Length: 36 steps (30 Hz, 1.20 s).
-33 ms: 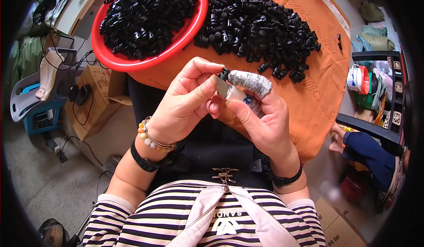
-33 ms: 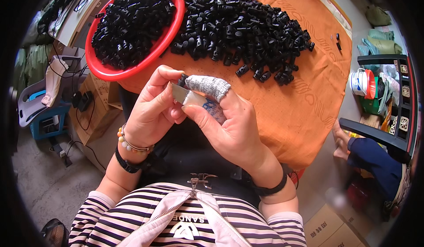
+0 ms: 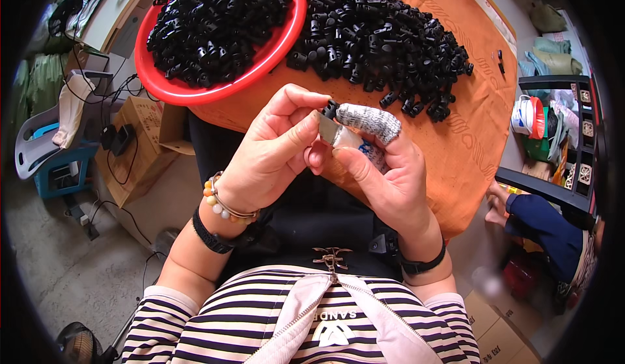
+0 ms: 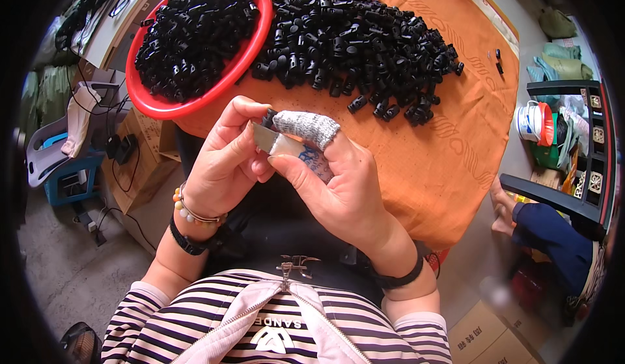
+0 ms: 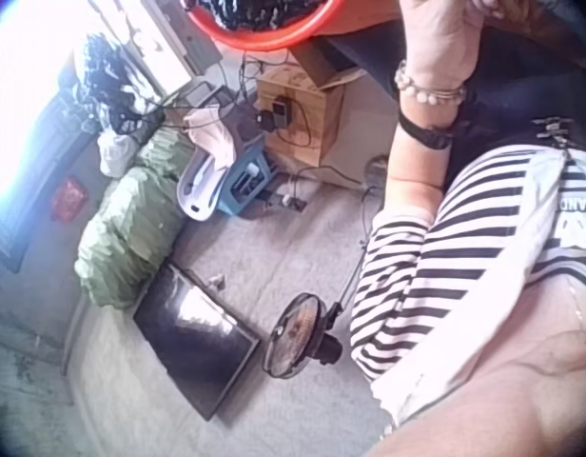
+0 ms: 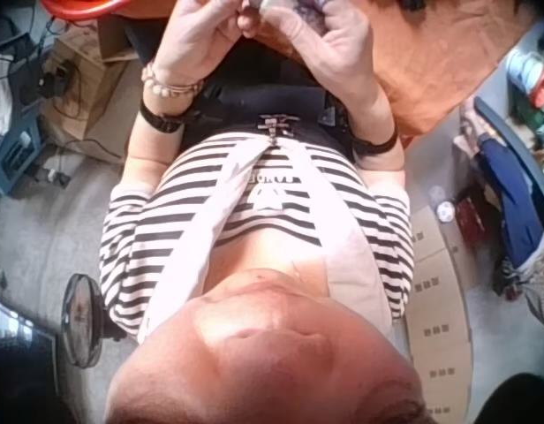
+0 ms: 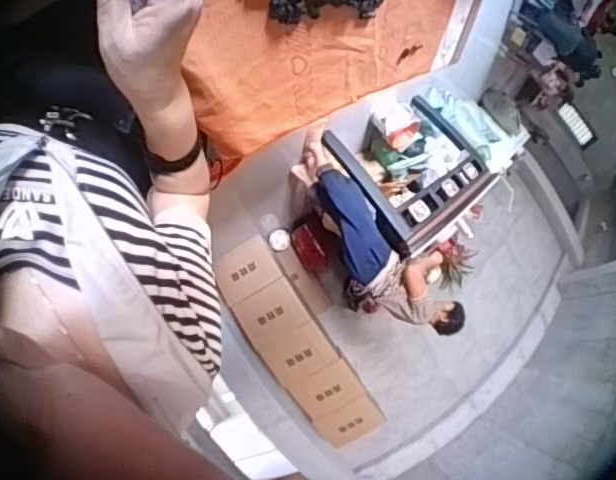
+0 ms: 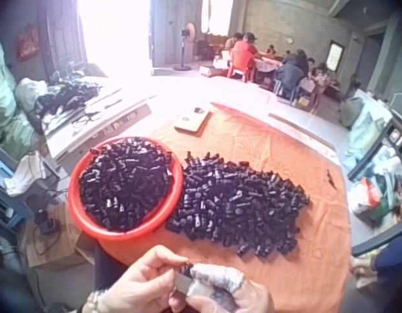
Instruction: Trimming excess plastic flash from small black shoe components using a small craft blade.
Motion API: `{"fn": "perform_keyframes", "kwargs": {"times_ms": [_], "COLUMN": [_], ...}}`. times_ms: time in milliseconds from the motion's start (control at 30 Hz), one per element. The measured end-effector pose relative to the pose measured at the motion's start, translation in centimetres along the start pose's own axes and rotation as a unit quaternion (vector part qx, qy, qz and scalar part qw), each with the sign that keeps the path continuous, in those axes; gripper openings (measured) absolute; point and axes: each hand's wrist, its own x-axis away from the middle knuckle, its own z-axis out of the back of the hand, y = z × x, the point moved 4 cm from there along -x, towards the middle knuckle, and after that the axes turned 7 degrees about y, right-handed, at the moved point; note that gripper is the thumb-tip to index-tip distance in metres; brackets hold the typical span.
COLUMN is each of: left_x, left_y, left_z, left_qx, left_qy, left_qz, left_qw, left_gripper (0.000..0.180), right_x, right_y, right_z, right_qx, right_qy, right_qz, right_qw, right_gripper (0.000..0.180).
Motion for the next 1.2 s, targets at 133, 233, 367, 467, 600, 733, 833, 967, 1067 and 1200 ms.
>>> {"fn": "perform_keyframes", "kwargs": {"times_ms": [133, 233, 367, 467, 600, 733, 833, 967, 1067, 1200], "left_x": [0.0, 0.0, 0.0, -0.2, -0.2, -0.3, -0.2, -0.2, -0.3, -0.4], "left_y": [0.0, 0.1, 0.0, -0.3, -0.6, -0.9, -1.1, -1.0, -0.8, -0.4], "left_z": [0.1, 0.2, 0.3, 0.5, 0.6, 0.4, 0.2, 0.1, 0.3, 0.7], "left_qx": [-0.006, -0.007, 0.003, 0.03, 0.036, 0.048, 0.021, 0.007, 0.003, 0.014], "left_qy": [0.002, -0.002, -0.014, -0.01, 0.022, -0.01, -0.002, 0.006, 0.021, 0.045], "left_qz": [-0.003, -0.005, 0.005, 0.025, 0.034, 0.049, 0.048, 0.037, 0.034, 0.02], "left_qw": [1.0, 1.0, 1.0, 0.999, 0.999, 0.998, 0.999, 0.999, 0.999, 0.999], "left_gripper": [0.022, 0.022, 0.022, 0.023, 0.03, 0.023, 0.023, 0.026, 0.028, 0.028], "right_x": [-0.1, -0.1, -0.2, -0.2, -0.8, -1.9, -2.6, -2.8, -2.6, -1.5], "right_y": [0.0, 0.0, 0.2, 0.2, 0.3, 0.3, 0.4, 0.4, 0.5, 0.6], "right_z": [0.0, 0.1, 0.2, -0.1, 0.5, -0.3, -1.2, -0.9, -0.3, 0.3], "right_qx": [-0.005, -0.013, -0.007, -0.084, -0.147, -0.157, -0.14, -0.123, -0.143, -0.092], "right_qy": [-0.01, -0.012, -0.024, -0.024, 0.012, 0.062, 0.043, 0.042, 0.08, 0.011], "right_qz": [0.001, -0.002, -0.009, -0.044, -0.138, -0.029, -0.039, -0.042, -0.034, -0.054], "right_qw": [1.0, 1.0, 1.0, 0.995, 0.979, 0.985, 0.988, 0.991, 0.986, 0.994], "right_gripper": [0.03, 0.029, 0.029, 0.03, 0.035, 0.042, 0.042, 0.042, 0.039, 0.035]}}
